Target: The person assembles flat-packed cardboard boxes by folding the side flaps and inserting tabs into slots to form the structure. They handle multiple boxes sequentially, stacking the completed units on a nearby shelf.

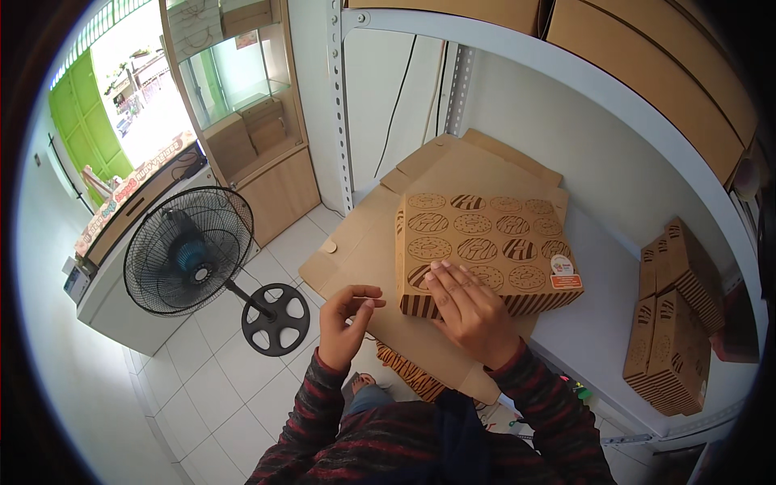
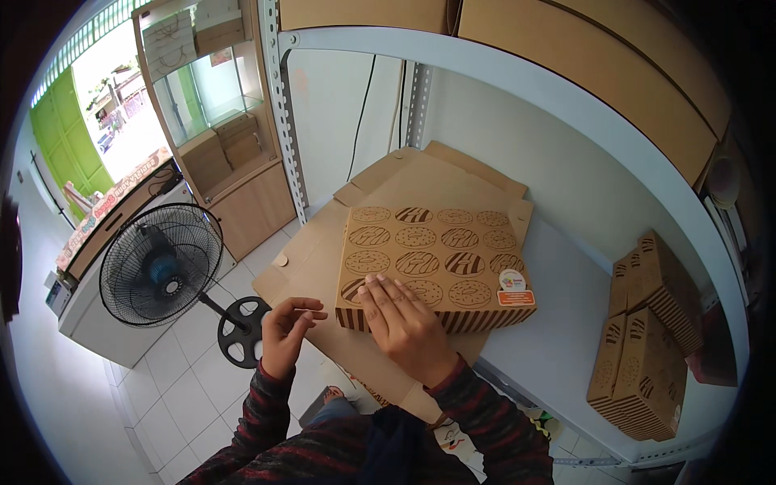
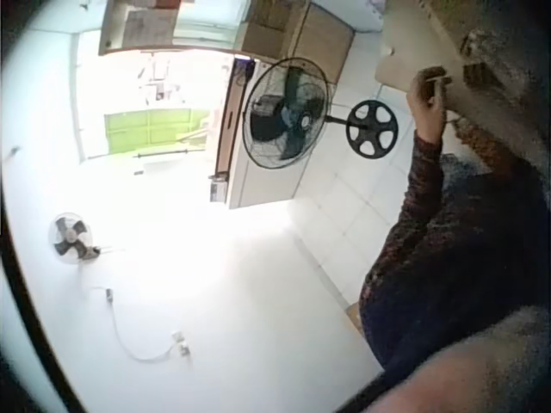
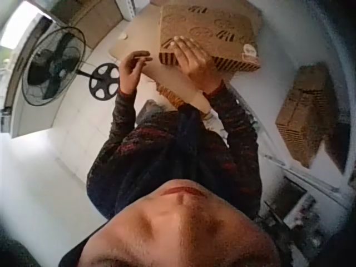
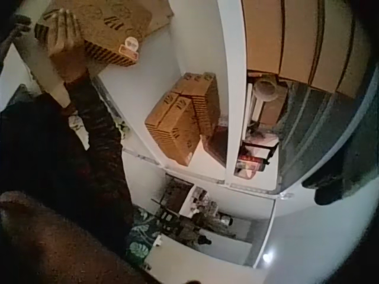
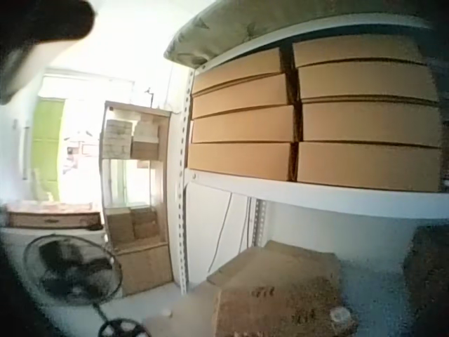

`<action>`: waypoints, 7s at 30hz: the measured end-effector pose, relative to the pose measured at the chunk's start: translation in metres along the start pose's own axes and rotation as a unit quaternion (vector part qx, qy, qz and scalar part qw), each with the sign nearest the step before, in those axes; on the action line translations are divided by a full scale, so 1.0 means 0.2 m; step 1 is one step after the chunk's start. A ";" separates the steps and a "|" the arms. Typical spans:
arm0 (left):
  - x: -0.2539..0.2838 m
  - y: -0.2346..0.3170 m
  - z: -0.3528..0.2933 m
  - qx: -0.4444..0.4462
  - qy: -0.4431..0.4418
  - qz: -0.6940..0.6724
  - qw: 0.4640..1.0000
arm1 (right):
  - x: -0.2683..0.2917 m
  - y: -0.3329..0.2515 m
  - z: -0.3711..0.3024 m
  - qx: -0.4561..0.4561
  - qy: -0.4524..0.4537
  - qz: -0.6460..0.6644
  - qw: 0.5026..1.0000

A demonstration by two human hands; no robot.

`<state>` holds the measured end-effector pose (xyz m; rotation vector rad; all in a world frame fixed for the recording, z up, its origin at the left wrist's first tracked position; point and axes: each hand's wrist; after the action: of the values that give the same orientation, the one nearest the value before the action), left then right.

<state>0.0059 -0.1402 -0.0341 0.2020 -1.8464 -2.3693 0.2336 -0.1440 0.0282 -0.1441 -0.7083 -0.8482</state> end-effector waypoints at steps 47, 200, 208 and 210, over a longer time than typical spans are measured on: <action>-0.45 0.01 -0.23 0.141 -0.083 -0.288 0.944 | 0.30 0.03 -0.65 -0.563 0.401 0.596 0.408; 0.54 -0.13 0.71 -0.365 -0.247 0.249 0.862 | 0.19 -0.43 -0.14 -0.415 -0.159 -0.012 0.896; 0.51 -0.14 0.79 -0.327 -0.338 0.197 0.860 | 0.23 -0.45 -0.11 -0.456 -0.119 0.022 0.882; 0.52 -0.16 0.81 -0.322 -0.342 0.185 0.863 | 0.23 -0.46 -0.11 -0.463 -0.115 0.022 0.879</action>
<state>-0.1272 0.0020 -0.0288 -1.0748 -0.9653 -2.7589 0.1990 -0.2437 0.0256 -1.1347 -0.4592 -1.0811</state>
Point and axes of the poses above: each hand's wrist, its own z-axis towards the middle knuckle, its own x-axis out of the back of the hand, y = z × x, and after that the axes turned 15 degrees about y, right-handed
